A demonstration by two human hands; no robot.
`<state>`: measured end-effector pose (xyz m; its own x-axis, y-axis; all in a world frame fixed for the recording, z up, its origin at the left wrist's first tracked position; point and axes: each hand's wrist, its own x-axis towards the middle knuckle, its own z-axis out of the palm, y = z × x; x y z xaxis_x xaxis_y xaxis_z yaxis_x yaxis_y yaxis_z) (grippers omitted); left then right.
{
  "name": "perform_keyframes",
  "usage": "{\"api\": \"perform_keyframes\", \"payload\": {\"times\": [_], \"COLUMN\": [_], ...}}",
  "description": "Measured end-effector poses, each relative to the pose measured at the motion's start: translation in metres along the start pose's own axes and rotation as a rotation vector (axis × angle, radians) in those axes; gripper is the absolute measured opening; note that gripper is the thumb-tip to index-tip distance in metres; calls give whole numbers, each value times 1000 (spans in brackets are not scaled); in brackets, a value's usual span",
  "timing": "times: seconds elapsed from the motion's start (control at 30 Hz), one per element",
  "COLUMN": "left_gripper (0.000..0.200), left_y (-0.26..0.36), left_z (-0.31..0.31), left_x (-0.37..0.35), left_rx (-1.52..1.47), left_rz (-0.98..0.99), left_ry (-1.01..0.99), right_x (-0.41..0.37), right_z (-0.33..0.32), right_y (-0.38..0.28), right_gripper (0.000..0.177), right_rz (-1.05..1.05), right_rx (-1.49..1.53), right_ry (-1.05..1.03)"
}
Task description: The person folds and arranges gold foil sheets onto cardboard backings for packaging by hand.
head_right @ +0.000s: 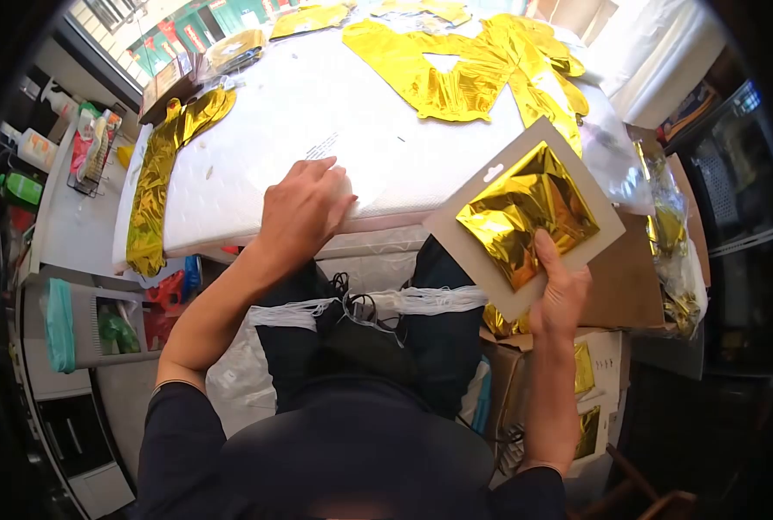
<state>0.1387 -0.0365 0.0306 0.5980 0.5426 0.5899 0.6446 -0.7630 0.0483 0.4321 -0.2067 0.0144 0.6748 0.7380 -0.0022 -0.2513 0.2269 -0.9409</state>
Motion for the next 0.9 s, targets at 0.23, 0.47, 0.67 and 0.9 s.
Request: {"api": "perform_keyframes", "payload": {"times": [0.23,0.47,0.67,0.9], "left_gripper": [7,6,7,12], "left_y": [-1,-6,-2,6], "left_z": [8,4,20,37], "left_x": [8,19,28,34], "left_rx": [47,-27,-131,-186], "left_rz": [-55,-137,-233,-228], "left_ry": [-320,-327,-224,-170], "right_x": [-7,0,-8,-24], "right_z": [56,88,92,103], "right_y": [9,31,55,56], "right_gripper": [53,49,41,36], "right_rz": [-53,-39,48,169], "right_rx": [-11,-4,-182,-80], "right_ry": [-74,-13,47,-66]}}
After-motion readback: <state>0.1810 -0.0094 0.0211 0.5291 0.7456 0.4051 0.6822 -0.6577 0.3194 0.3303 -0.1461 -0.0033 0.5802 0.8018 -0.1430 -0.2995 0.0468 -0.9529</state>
